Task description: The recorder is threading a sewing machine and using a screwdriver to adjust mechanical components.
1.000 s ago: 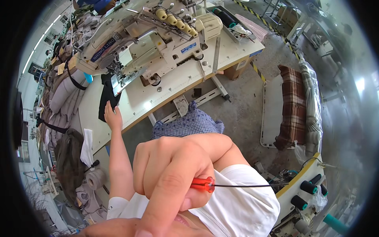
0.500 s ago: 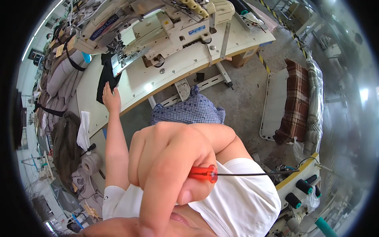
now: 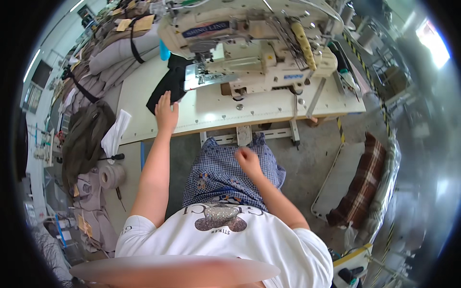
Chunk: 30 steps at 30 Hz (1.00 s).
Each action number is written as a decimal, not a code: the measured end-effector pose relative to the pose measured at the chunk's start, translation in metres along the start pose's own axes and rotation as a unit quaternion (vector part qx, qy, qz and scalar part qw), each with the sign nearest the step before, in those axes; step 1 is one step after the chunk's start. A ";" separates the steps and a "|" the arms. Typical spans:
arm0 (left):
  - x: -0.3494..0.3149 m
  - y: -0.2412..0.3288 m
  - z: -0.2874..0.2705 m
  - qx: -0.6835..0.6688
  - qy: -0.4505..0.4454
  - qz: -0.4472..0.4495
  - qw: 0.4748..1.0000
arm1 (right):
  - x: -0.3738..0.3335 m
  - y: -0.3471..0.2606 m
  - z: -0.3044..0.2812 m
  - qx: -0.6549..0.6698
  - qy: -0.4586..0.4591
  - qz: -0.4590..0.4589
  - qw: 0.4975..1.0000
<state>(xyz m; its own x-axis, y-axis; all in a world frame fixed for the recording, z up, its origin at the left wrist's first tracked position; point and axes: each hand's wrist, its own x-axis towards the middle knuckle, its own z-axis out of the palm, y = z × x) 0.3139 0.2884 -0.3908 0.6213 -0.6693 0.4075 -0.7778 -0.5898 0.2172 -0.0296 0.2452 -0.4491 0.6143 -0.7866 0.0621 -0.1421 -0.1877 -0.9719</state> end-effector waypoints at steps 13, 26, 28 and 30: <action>-0.002 0.000 -0.005 -0.012 0.016 -0.011 1.000 | -0.051 0.073 0.006 -0.067 -0.026 0.053 0.996; -0.004 0.003 -0.011 -0.024 0.014 -0.010 1.000 | -0.059 0.070 0.004 -0.132 -0.071 -0.041 0.988; -0.004 0.004 -0.011 -0.019 0.001 -0.018 1.000 | -0.058 0.070 0.003 -0.141 -0.071 -0.044 0.986; -0.003 0.004 -0.012 -0.027 0.011 -0.018 0.999 | -0.058 0.070 0.002 -0.164 -0.073 -0.070 0.981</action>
<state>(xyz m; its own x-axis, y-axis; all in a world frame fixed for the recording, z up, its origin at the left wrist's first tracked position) 0.3077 0.2928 -0.3807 0.6467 -0.6375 0.4187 -0.7597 -0.5872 0.2792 -0.0736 0.2787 -0.5211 0.7464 -0.6520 0.1334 -0.2765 -0.4862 -0.8289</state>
